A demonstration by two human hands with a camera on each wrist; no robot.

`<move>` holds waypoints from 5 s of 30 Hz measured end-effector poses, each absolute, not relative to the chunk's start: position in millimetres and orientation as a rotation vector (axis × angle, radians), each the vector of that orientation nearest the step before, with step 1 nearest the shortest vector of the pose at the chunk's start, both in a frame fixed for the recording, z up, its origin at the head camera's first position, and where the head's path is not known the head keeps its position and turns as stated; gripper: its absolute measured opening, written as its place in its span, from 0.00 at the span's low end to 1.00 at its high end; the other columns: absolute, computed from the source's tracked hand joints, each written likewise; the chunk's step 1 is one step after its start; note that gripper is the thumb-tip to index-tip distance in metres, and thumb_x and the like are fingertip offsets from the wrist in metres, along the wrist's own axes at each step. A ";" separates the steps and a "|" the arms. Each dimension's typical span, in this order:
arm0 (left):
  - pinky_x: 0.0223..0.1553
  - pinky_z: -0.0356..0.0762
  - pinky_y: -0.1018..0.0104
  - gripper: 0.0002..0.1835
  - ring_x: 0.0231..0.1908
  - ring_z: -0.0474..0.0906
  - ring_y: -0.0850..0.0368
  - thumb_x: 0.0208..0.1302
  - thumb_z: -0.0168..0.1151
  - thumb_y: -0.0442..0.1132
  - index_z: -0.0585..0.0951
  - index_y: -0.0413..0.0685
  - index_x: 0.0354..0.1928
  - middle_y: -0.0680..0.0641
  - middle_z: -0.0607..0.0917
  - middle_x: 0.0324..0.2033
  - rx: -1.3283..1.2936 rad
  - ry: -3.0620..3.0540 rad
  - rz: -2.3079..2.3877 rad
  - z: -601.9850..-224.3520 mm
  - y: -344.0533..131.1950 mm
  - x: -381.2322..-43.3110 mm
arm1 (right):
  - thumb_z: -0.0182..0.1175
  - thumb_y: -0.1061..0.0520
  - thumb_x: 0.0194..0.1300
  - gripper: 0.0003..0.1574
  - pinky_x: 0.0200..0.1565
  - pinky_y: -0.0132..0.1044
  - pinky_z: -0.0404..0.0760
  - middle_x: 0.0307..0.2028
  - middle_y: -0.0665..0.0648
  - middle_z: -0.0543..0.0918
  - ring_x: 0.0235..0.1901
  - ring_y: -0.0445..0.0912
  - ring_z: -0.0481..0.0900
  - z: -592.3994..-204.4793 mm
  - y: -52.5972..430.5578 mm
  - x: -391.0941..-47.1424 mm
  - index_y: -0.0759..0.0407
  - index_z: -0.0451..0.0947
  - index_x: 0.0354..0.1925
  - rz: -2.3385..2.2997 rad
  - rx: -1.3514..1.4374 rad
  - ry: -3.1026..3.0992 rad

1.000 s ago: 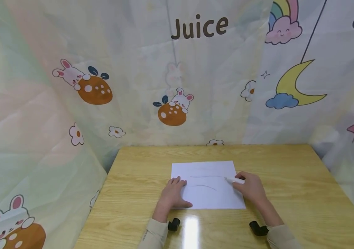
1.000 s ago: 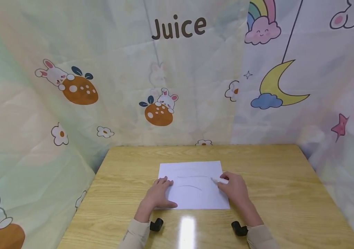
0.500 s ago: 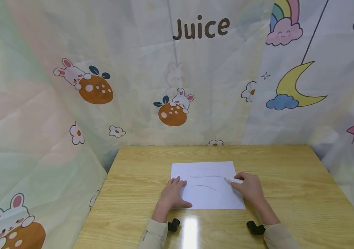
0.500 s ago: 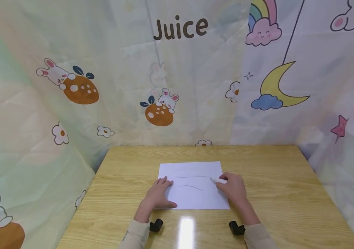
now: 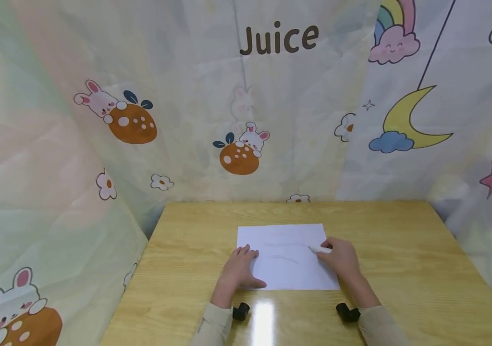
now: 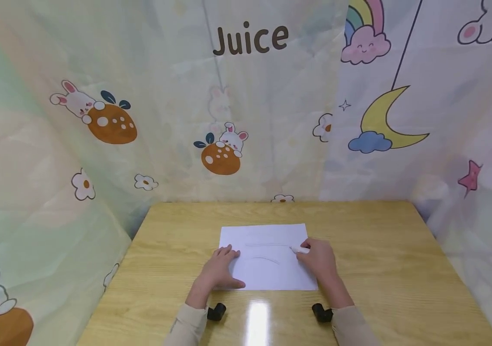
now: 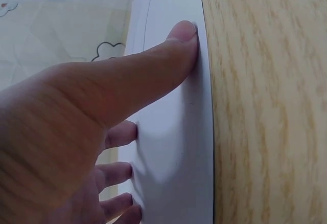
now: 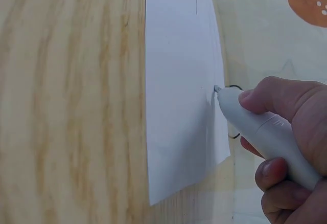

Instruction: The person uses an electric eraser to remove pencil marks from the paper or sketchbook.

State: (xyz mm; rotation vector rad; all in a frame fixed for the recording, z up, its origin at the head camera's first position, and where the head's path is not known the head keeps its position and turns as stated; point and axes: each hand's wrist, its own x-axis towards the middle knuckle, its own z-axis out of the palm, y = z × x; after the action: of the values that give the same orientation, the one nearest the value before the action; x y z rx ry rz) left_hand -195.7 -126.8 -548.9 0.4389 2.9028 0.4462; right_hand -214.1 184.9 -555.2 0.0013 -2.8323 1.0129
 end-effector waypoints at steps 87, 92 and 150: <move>0.65 0.60 0.44 0.52 0.69 0.54 0.35 0.40 0.78 0.62 0.71 0.47 0.68 0.37 0.61 0.70 0.459 2.873 0.456 -543.3 -127.5 -196.3 | 0.72 0.57 0.47 0.13 0.35 0.48 0.79 0.30 0.55 0.84 0.30 0.50 0.78 -551.2 174.3 -230.5 0.61 0.84 0.32 0.995 0.032 -2.875; 0.65 0.61 0.44 0.52 0.68 0.56 0.35 0.39 0.79 0.62 0.72 0.47 0.67 0.36 0.62 0.69 0.471 2.883 0.461 -547.2 -125.5 -193.8 | 0.72 0.57 0.47 0.12 0.34 0.48 0.79 0.29 0.55 0.85 0.29 0.50 0.79 -553.4 174.5 -225.4 0.61 0.84 0.32 1.016 0.031 -2.842; 0.63 0.62 0.43 0.52 0.68 0.56 0.35 0.37 0.80 0.62 0.73 0.48 0.66 0.37 0.63 0.69 0.463 2.896 0.464 -547.5 -124.2 -198.3 | 0.71 0.56 0.50 0.12 0.32 0.45 0.79 0.29 0.54 0.85 0.28 0.47 0.79 -552.3 165.3 -227.8 0.60 0.84 0.33 1.007 0.018 -2.829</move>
State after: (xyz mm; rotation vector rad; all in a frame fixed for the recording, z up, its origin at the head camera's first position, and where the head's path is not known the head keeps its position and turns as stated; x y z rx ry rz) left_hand -198.3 -124.2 -547.5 0.4631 2.8960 0.4643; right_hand -227.8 165.3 -552.3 0.0176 -2.8292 1.0066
